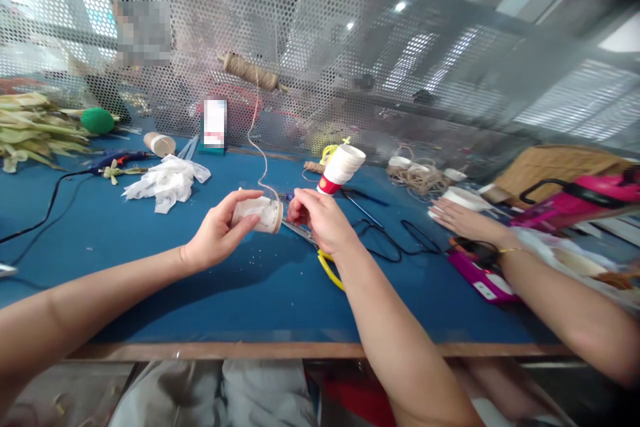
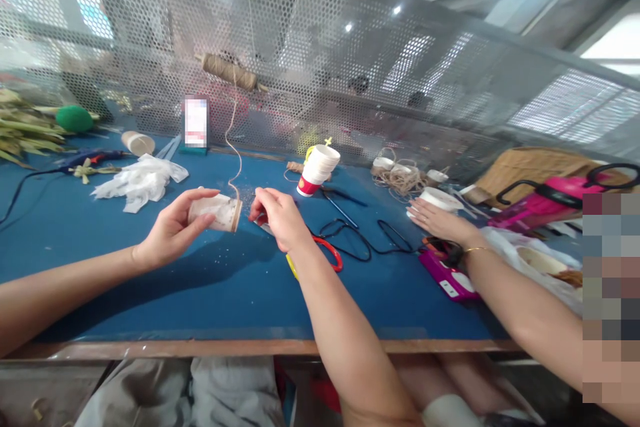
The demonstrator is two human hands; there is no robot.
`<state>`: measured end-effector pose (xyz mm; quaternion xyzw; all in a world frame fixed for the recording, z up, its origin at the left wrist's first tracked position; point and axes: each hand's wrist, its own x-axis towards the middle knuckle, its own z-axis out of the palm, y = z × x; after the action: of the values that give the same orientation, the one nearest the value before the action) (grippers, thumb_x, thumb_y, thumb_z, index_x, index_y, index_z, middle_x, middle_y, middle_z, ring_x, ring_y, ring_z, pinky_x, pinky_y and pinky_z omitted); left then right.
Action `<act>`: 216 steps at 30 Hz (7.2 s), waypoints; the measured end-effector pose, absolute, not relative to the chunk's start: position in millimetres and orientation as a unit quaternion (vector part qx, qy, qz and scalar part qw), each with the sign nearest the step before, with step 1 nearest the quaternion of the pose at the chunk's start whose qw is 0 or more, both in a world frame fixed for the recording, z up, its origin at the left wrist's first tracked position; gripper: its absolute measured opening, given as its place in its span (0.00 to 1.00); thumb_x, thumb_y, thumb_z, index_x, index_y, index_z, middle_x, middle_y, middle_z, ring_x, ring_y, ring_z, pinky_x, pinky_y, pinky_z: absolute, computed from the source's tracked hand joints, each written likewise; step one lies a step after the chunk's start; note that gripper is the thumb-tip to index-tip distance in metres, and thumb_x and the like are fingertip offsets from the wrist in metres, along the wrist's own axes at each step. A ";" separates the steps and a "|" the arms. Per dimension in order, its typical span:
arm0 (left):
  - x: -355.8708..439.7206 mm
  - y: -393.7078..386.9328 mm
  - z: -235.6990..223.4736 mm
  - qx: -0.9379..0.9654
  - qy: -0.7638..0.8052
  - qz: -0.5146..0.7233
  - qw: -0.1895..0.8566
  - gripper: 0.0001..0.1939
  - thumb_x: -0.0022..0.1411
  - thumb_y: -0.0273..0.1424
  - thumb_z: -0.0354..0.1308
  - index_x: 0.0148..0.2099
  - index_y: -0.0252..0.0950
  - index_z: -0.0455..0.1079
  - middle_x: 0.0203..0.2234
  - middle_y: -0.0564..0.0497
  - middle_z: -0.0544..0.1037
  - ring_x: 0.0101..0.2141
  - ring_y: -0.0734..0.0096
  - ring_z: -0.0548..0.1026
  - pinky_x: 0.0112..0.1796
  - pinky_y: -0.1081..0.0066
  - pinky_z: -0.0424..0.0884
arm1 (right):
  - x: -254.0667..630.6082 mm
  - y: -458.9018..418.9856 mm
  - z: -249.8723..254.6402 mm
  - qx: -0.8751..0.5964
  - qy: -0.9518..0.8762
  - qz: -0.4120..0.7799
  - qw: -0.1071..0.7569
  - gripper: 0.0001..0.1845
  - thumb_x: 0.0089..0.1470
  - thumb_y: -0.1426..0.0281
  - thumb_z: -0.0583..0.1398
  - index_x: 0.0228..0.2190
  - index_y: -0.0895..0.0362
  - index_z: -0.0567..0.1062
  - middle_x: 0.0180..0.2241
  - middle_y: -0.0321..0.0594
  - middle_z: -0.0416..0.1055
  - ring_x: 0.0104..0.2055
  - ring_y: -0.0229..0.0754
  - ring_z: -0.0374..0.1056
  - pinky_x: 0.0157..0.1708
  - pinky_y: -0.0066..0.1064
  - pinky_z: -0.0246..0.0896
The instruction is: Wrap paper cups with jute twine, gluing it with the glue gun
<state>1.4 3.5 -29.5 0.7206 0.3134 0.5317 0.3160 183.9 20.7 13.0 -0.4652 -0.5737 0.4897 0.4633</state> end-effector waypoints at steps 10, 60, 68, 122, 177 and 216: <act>-1.5 7.2 -30.9 0.775 0.294 0.475 0.296 0.25 0.56 0.32 0.53 0.55 0.35 0.55 0.43 0.44 0.70 0.37 0.70 0.70 0.39 0.72 0.66 | 182.2 18.1 12.3 -0.447 -0.552 0.577 0.403 0.11 0.42 0.64 0.60 0.21 0.59 0.67 0.17 0.31 0.65 0.19 0.30 0.61 0.19 0.23 0.50; -1.4 10.9 -22.6 0.727 0.384 0.427 0.377 0.17 0.58 0.39 0.48 0.43 0.32 0.64 0.29 0.50 0.72 0.25 0.76 0.67 0.26 0.76 0.62 | 256.0 88.1 -5.5 -0.717 -0.660 0.122 0.188 0.14 0.37 0.75 0.60 0.09 0.57 0.62 0.11 0.35 0.58 0.18 0.37 0.58 0.21 0.29 0.50; -1.4 9.9 -22.1 0.718 0.399 0.435 0.370 0.17 0.57 0.40 0.50 0.40 0.31 0.67 0.27 0.50 0.72 0.24 0.76 0.66 0.25 0.77 0.62 | 254.8 85.3 -17.4 -0.718 -0.627 0.216 0.212 0.17 0.37 0.73 0.59 0.07 0.57 0.58 0.07 0.29 0.50 0.12 0.29 0.46 0.14 0.26 0.36; -3.0 24.9 -27.3 0.676 0.484 0.446 0.331 0.16 0.53 0.41 0.51 0.34 0.31 0.68 0.25 0.50 0.73 0.25 0.74 0.67 0.26 0.75 0.63 | 215.5 -15.2 29.4 -0.532 -0.782 0.214 0.243 0.09 0.45 0.66 0.58 0.27 0.59 0.73 0.23 0.37 0.69 0.26 0.38 0.61 0.27 0.29 0.58; -3.9 17.2 -29.4 0.737 0.435 0.446 0.261 0.14 0.56 0.38 0.50 0.36 0.33 0.68 0.29 0.49 0.76 0.28 0.73 0.72 0.30 0.76 0.66 | 216.9 -17.5 32.5 -0.540 -0.780 0.197 0.246 0.10 0.46 0.67 0.57 0.30 0.59 0.74 0.27 0.39 0.72 0.29 0.41 0.64 0.29 0.31 0.60; -1.8 17.7 -28.6 0.729 0.448 0.448 0.261 0.13 0.56 0.37 0.51 0.35 0.32 0.68 0.26 0.50 0.75 0.27 0.74 0.70 0.28 0.75 0.64 | 216.8 -18.0 33.0 -0.544 -0.781 0.178 0.249 0.11 0.46 0.67 0.57 0.31 0.60 0.75 0.28 0.40 0.73 0.31 0.42 0.66 0.31 0.31 0.61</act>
<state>-1.8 17.7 -28.6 0.7286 0.4477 0.4476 0.2614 216.8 -18.0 33.0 -0.5444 -0.7808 0.1784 0.2493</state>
